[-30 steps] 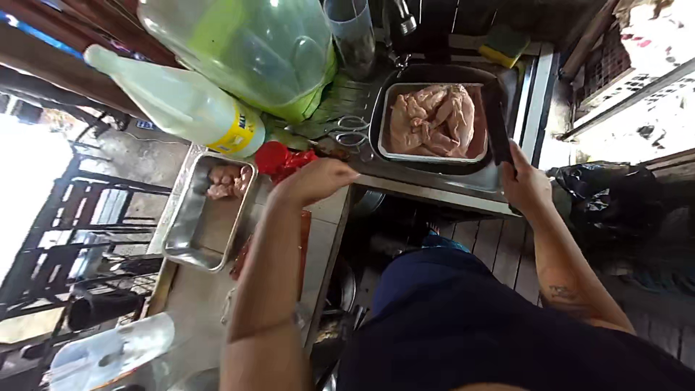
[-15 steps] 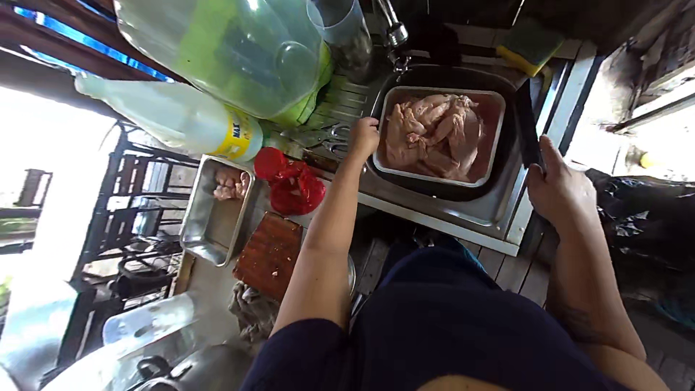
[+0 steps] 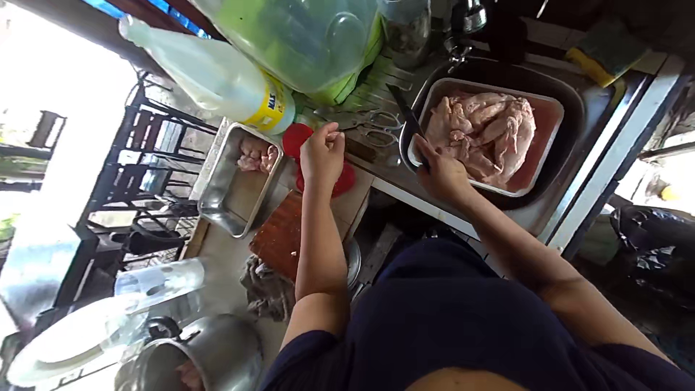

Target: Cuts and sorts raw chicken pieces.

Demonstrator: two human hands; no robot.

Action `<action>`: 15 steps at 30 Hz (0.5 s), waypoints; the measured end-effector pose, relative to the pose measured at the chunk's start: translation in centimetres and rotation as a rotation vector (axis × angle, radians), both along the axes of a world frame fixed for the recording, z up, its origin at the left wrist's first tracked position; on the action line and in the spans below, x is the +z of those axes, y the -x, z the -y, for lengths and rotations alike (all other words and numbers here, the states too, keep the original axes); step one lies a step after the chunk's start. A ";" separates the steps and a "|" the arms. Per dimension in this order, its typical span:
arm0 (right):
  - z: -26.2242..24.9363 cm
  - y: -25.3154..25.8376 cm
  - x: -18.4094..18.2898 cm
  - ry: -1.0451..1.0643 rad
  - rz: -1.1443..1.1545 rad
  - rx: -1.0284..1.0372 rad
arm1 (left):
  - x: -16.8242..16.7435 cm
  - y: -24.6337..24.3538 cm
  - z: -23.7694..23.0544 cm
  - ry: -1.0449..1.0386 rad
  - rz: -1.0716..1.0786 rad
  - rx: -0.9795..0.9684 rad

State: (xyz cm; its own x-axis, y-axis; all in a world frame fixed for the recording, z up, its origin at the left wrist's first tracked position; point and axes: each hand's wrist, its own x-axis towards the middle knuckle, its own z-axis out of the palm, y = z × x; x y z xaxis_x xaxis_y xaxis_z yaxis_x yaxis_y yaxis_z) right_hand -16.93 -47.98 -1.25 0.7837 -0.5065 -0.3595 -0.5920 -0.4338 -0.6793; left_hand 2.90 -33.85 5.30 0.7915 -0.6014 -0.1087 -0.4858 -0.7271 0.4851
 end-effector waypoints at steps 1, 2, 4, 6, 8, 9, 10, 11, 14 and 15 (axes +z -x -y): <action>-0.5 -2.1 0.0 0.015 -0.034 0.003 | 0.4 -0.1 -1.3 0.011 0.029 0.020; -1.0 -4.2 0.0 0.026 -0.062 -0.001 | 0.7 -0.2 -2.6 0.018 0.061 0.040; -1.9 -7.7 -0.2 0.057 -0.094 -0.006 | 1.5 -0.6 -5.5 0.011 0.105 0.103; -2.6 -10.7 -1.0 0.096 -0.093 0.002 | 2.2 -1.3 -8.7 0.003 0.145 0.187; -2.4 -12.6 -2.0 0.096 -0.042 0.023 | 2.4 -2.3 -12.3 -0.004 0.172 0.283; -1.8 -12.9 -2.5 0.096 0.010 0.033 | 2.4 -2.8 -14.0 -0.002 0.183 0.338; -0.9 -12.4 -3.0 0.103 0.073 0.037 | 2.3 -3.1 -15.4 0.002 0.192 0.393; 0.2 -11.2 -3.2 0.136 0.117 0.021 | 2.3 -3.2 -16.7 -0.001 0.179 0.448; 4.3 -6.0 -3.1 0.365 0.000 -0.123 | 1.7 -2.8 -18.4 0.011 0.123 0.530; 6.1 -5.2 -3.6 0.423 -0.101 -0.171 | 1.3 -2.6 -17.9 0.019 0.097 0.504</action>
